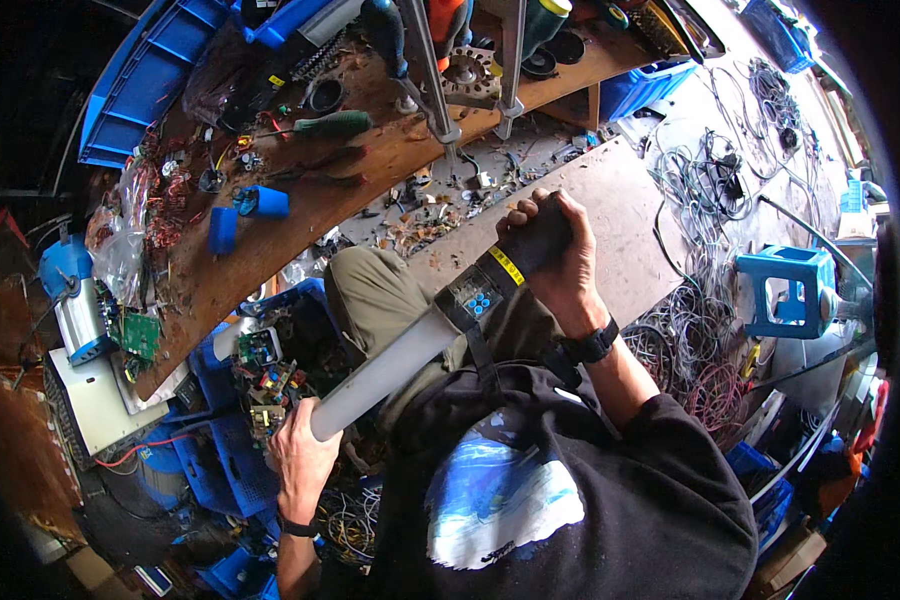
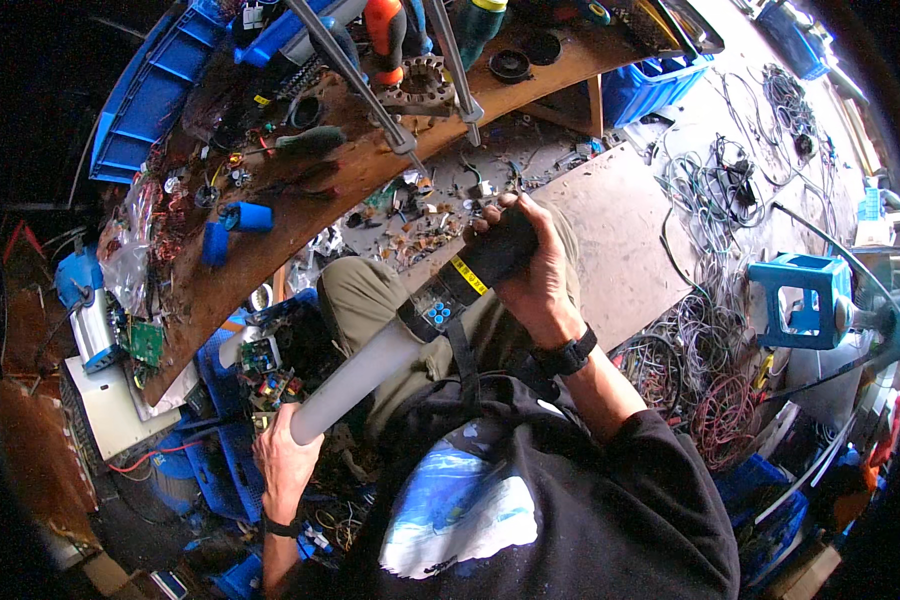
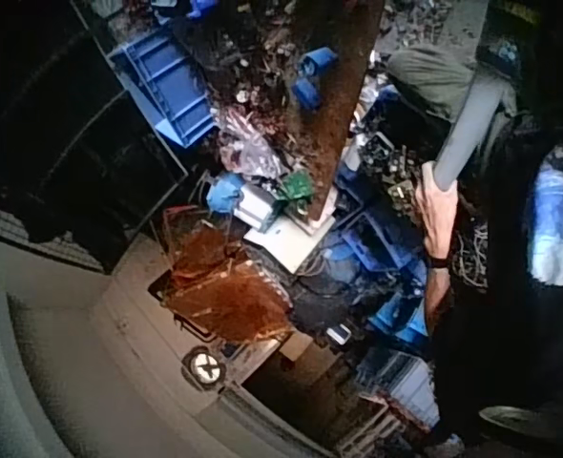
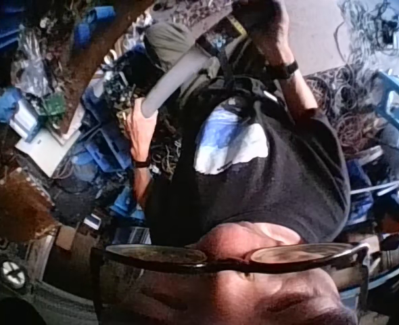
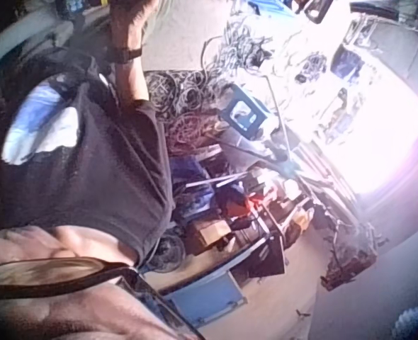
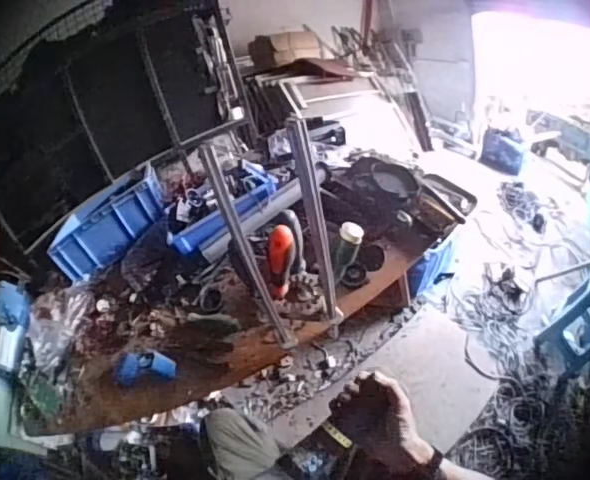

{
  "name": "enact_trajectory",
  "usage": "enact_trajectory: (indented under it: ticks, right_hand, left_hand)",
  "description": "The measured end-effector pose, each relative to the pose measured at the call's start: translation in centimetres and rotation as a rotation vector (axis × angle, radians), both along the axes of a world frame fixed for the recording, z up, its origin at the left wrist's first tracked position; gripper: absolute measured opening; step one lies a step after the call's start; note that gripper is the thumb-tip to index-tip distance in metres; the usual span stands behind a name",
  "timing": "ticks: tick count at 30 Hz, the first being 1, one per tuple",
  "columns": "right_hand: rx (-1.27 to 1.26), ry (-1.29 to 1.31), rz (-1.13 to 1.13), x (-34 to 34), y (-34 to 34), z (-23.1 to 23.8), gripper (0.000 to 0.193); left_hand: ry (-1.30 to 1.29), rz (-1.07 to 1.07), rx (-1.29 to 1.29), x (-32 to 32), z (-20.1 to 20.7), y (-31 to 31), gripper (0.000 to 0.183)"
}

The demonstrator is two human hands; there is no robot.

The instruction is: The person assembles a cylindrical light fixture by attaching a translucent tube to a black housing, inserting a blue battery pack, and securing the components. They then use a hammer to tap the assembly and inspect the fit.

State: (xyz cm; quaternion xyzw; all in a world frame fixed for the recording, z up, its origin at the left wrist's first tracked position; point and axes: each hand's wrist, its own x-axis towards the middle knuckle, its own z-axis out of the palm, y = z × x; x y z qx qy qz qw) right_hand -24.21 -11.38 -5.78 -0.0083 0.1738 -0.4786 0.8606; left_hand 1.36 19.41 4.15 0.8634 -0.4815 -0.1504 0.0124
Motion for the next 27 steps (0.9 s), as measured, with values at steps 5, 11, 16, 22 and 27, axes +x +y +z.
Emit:
enact_trajectory:
  ticks: [5, 11, 16, 22, 27]
  right_hand:
    - [0.036, 0.105, -0.001, 0.1, 0.3, -0.4, 0.025]
    - [-0.027, -0.138, 0.011, -0.4, 0.6, -0.2, 0.021]
    - [-0.022, -0.034, -0.028, -0.1, 0.5, 0.1, 0.018]
    - [-0.108, 0.094, -0.037, 0.8, 0.5, 2.7, 0.013]
    - [-0.159, 0.212, -0.081, 2.8, 1.0, 7.1, 0.011]
  left_hand:
    - [-0.197, -0.104, -0.155, 0.9, -1.0, 0.4, 0.041]
    - [-0.083, -0.142, -0.08, 1.4, -1.2, 0.8, 0.043]
    - [0.057, -0.112, 0.02, 1.0, -1.7, 1.3, 0.039]
    - [0.203, -0.114, 0.048, 0.9, -4.2, 1.7, 0.036]
    - [0.279, -0.03, 0.044, 1.8, -4.1, 0.1, 0.044]
